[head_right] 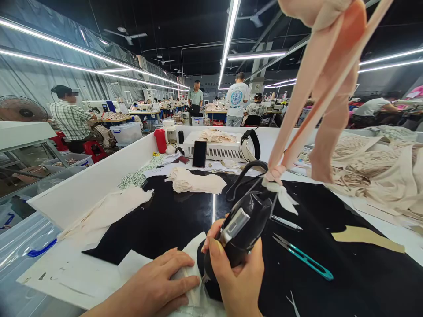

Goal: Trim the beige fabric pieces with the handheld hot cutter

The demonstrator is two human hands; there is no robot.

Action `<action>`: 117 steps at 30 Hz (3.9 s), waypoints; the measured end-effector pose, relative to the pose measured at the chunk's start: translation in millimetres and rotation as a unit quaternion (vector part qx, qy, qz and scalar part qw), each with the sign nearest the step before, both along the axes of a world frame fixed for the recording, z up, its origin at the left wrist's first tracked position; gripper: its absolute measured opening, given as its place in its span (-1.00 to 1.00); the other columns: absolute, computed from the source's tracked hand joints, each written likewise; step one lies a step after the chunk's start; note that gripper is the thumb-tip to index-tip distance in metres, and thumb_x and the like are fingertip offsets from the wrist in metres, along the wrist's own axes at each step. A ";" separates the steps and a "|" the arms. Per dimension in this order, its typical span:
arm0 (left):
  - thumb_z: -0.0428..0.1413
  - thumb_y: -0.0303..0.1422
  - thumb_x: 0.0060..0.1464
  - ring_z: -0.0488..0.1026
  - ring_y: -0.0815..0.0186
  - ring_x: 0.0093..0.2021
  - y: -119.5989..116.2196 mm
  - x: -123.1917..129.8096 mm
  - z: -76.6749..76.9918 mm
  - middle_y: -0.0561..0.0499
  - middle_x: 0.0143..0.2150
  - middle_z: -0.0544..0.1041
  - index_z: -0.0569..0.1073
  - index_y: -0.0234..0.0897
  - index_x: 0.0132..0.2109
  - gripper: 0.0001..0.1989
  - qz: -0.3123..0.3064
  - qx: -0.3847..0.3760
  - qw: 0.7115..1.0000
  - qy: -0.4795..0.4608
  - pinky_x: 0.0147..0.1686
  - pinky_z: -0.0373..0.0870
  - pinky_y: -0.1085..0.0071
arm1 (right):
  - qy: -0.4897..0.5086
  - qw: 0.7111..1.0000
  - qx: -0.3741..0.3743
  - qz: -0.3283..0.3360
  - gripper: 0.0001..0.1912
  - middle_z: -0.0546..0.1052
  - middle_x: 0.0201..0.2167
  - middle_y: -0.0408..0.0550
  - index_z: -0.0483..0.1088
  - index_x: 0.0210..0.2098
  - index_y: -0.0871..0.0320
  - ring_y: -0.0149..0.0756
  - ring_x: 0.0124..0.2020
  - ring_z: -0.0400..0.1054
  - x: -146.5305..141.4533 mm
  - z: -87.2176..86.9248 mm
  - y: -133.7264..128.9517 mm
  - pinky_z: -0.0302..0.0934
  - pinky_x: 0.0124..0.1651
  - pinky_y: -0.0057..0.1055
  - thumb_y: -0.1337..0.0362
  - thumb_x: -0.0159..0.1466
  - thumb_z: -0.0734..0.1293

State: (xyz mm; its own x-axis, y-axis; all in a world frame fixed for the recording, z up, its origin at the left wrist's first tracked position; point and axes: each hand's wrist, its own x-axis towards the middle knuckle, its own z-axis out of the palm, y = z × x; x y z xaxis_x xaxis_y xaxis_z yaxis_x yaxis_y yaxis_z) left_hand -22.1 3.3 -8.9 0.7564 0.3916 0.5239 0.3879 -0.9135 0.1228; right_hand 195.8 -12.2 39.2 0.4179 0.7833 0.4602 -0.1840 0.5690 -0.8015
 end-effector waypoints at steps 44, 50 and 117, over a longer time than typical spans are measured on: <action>0.31 -0.36 0.51 0.63 0.10 0.19 -6.0 1.8 13.7 -0.21 0.17 0.62 0.57 -0.26 0.22 -0.76 -0.021 -0.030 0.999 0.037 0.33 0.63 0.12 | 0.039 0.998 -0.005 -0.040 -0.48 0.61 -0.38 -0.28 0.46 -0.01 -0.01 -0.30 -0.49 0.51 -12.3 30.4 4.5 0.50 -0.39 -0.31 -0.02 0.27 0.73; 0.28 -0.34 0.53 0.66 0.08 0.17 -6.4 3.0 12.6 -0.21 0.15 0.63 0.57 -0.25 0.22 -0.78 -0.024 -0.033 0.999 0.023 0.32 0.66 0.07 | 0.019 0.999 0.012 -0.039 -0.50 0.62 -0.38 -0.27 0.45 0.02 0.00 -0.30 -0.50 0.51 -12.4 24.4 7.8 0.52 -0.42 -0.32 0.02 0.31 0.71; 0.22 0.13 0.54 0.58 0.06 0.30 37.8 -14.0 42.1 -0.28 0.34 0.55 0.50 -0.11 0.42 -0.43 -0.142 0.025 0.973 0.179 0.34 0.55 0.18 | 0.020 0.999 0.006 -0.036 -0.51 0.63 -0.38 -0.22 0.47 -0.02 -0.03 -0.28 -0.49 0.51 -11.1 26.3 -10.4 0.52 -0.44 -0.34 -0.01 0.30 0.72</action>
State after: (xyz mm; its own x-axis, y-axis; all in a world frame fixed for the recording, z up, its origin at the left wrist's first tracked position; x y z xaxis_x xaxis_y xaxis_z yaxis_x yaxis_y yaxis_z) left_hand -36.1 41.1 33.3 0.9680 0.1204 0.2200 0.1282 -0.9915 -0.0216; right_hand 184.7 -22.6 65.6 0.4912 0.7453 0.4508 -0.1733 0.5908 -0.7880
